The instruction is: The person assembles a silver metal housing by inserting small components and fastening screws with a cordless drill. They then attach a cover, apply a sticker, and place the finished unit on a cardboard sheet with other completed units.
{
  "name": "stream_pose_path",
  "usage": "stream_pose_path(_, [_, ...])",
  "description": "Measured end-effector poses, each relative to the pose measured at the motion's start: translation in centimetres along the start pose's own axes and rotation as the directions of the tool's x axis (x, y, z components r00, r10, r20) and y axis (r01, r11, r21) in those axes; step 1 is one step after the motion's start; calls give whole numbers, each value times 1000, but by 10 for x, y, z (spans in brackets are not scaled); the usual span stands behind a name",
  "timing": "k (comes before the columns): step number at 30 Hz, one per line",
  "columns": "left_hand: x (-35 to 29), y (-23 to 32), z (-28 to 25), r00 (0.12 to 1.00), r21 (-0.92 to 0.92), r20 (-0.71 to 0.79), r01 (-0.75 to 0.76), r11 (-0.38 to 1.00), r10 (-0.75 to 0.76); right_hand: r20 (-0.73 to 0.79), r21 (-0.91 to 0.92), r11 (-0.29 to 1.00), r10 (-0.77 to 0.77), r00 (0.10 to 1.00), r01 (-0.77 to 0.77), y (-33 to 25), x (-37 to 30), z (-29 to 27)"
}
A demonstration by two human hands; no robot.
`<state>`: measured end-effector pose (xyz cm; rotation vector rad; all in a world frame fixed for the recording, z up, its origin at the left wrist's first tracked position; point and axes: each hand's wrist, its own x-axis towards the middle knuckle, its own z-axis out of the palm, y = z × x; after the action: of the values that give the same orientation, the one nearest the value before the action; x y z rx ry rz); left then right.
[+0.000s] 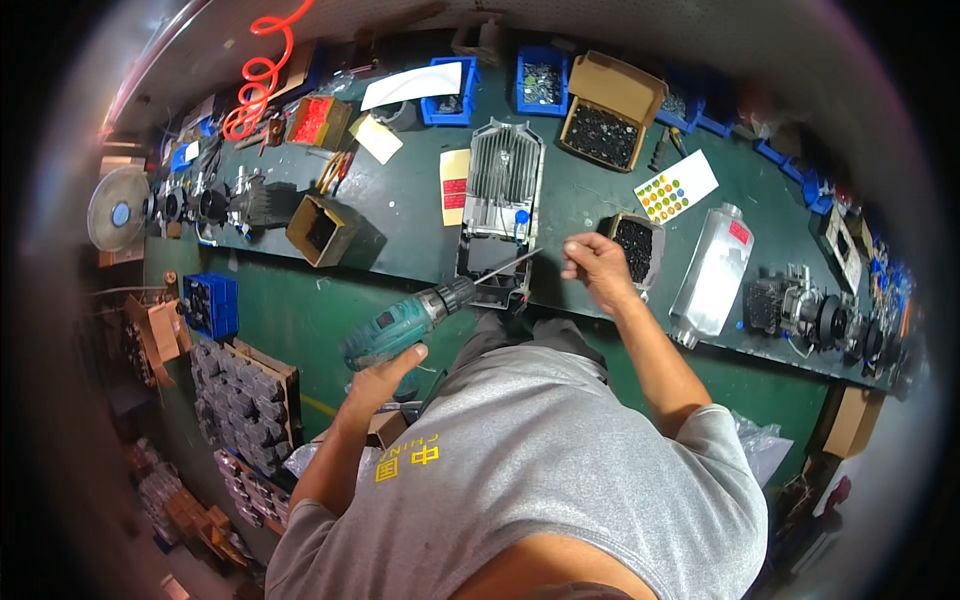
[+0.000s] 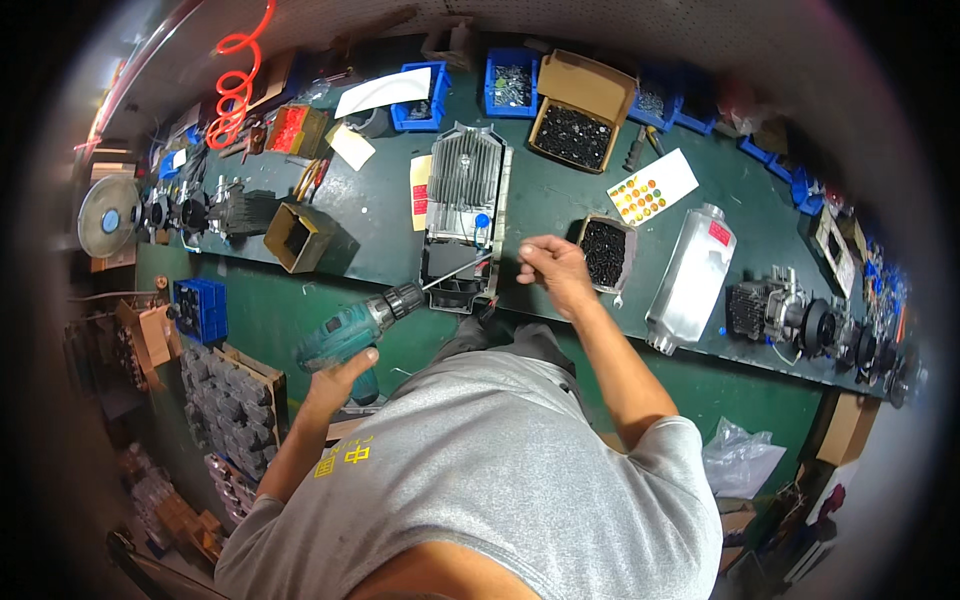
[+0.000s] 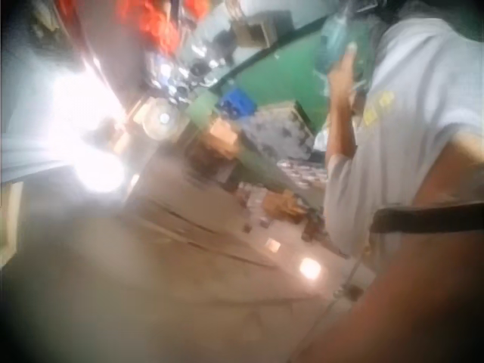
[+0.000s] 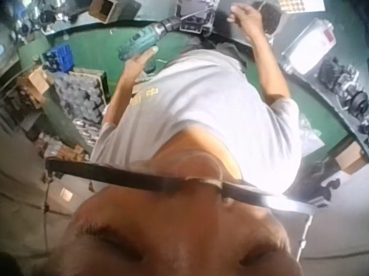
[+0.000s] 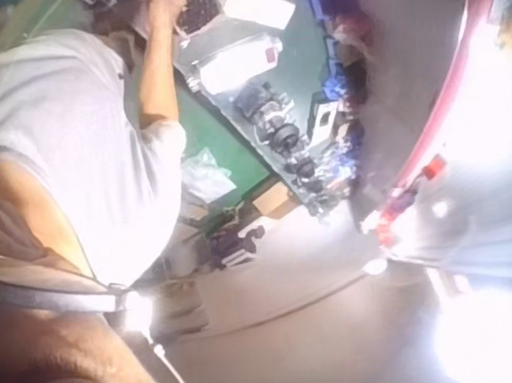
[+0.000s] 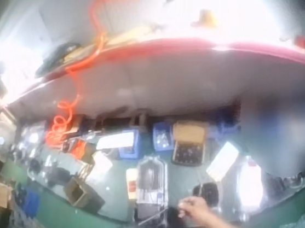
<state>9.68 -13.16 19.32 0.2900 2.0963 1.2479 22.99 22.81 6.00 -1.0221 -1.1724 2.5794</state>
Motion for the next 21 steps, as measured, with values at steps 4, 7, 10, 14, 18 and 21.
stream_pose_path(4, [15,-4,-17,998,-23,59,-5,1000,6,51,219,976,2,999,-13,12,-5,37])
stream_pose_path(7, [19,3,-26,996,-5,83,-33,999,34,90,251,968,-28,996,4,22,-3,47])
stream_pose_path(10, [23,0,-35,991,-14,117,-63,998,64,84,266,964,-40,996,16,27,-3,56])
stream_pose_path(14, [27,-2,-43,988,0,131,-86,996,85,84,276,960,-68,994,43,27,-3,63])
stream_pose_path(18, [29,1,-47,987,-35,137,-86,996,90,100,279,957,-104,989,73,30,-3,62])
stream_pose_path(21, [29,2,-51,985,-50,140,-95,994,102,115,232,970,-104,988,76,29,-5,59])
